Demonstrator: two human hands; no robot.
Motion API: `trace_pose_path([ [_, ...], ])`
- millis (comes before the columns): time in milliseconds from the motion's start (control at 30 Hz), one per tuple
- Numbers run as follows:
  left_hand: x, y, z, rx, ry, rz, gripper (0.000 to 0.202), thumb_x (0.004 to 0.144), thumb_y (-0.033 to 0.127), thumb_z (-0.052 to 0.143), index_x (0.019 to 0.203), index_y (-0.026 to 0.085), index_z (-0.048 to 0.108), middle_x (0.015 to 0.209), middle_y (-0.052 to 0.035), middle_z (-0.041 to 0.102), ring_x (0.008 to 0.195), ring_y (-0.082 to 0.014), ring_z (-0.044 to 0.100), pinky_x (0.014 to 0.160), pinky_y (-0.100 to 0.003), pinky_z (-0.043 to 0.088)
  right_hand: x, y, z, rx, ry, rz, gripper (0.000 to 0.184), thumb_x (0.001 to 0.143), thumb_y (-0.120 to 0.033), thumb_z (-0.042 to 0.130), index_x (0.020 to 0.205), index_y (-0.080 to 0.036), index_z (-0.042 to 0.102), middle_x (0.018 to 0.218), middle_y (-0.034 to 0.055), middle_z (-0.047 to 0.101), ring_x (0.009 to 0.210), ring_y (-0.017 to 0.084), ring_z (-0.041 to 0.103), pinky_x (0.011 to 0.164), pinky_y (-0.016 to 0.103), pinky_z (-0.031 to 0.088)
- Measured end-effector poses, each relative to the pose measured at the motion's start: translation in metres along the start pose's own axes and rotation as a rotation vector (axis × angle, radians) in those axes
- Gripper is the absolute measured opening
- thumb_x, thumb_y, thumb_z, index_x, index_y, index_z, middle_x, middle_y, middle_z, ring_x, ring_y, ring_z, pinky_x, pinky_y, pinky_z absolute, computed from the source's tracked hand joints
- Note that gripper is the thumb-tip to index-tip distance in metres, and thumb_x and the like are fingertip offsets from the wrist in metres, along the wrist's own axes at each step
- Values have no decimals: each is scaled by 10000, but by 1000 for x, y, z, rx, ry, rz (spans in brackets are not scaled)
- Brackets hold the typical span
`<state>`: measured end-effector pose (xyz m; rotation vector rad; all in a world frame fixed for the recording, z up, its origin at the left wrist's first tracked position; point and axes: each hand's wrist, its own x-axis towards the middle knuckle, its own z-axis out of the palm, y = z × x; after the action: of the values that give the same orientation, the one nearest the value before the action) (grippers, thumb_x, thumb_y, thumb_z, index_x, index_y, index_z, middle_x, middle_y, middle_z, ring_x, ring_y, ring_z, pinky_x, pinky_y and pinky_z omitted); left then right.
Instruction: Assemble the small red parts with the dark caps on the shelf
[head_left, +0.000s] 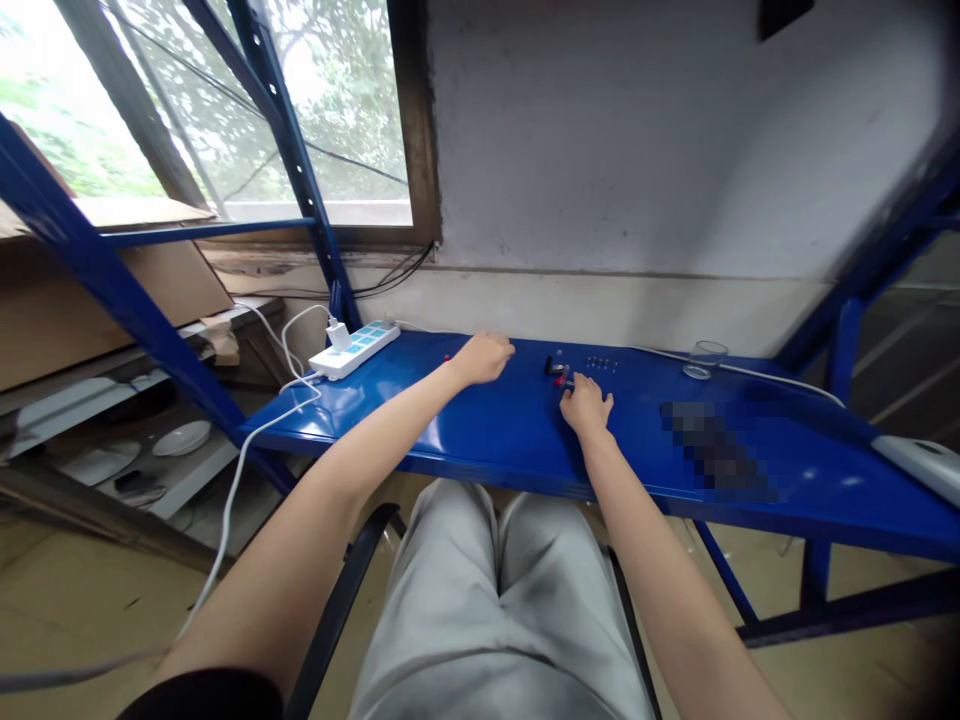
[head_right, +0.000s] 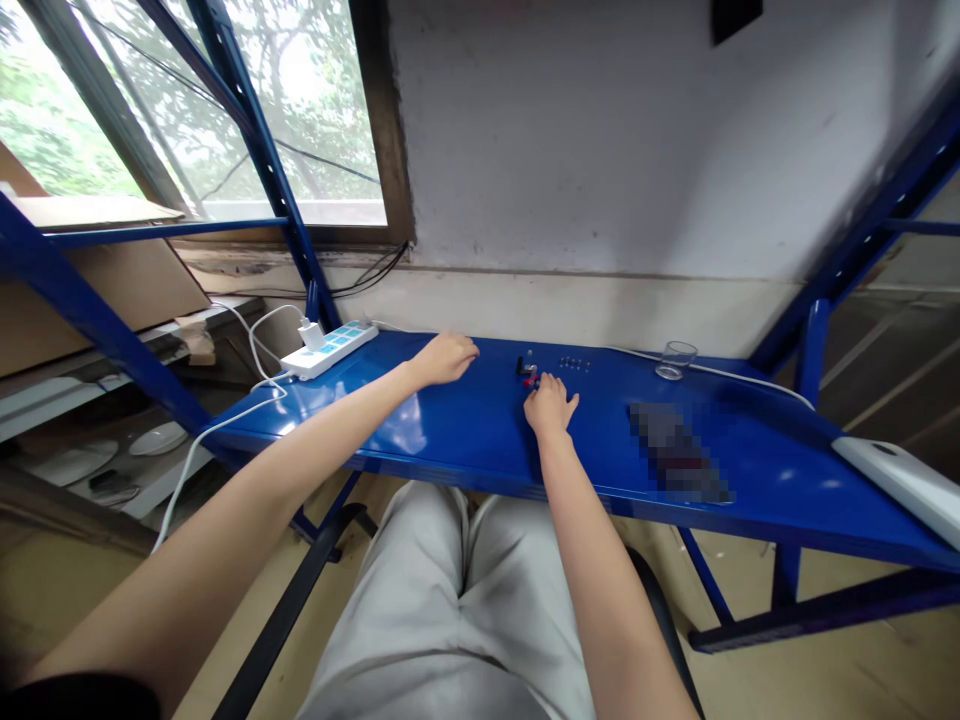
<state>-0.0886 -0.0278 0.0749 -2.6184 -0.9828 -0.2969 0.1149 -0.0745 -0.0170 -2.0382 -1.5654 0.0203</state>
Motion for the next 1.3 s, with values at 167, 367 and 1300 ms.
trace_pose_path([
  [167,4,30,25,-41,-78,40,300,844,239,390,1040,162,603,1027,-108,614,967,-229,537,792,-349,388,5,0,0,34,121,-26,376,805,-224,393,1134,-139,556,1179,172,535,1122,281,414,907,496,277],
  [367,11,49,50,-152,-103,-60,373,844,207,389,1200,183,501,1186,-106,544,1070,-243,495,835,-384,401,11,3,3,-22,143,-16,296,782,-304,461,955,-150,645,1095,170,535,1061,319,401,826,479,300],
  [1300,21,60,70,-270,-12,-139,375,876,234,339,1220,192,481,1205,-83,548,1079,-214,500,882,-360,413,18,16,-11,307,337,229,234,790,-348,434,846,-177,583,946,116,586,919,253,477,751,369,346],
])
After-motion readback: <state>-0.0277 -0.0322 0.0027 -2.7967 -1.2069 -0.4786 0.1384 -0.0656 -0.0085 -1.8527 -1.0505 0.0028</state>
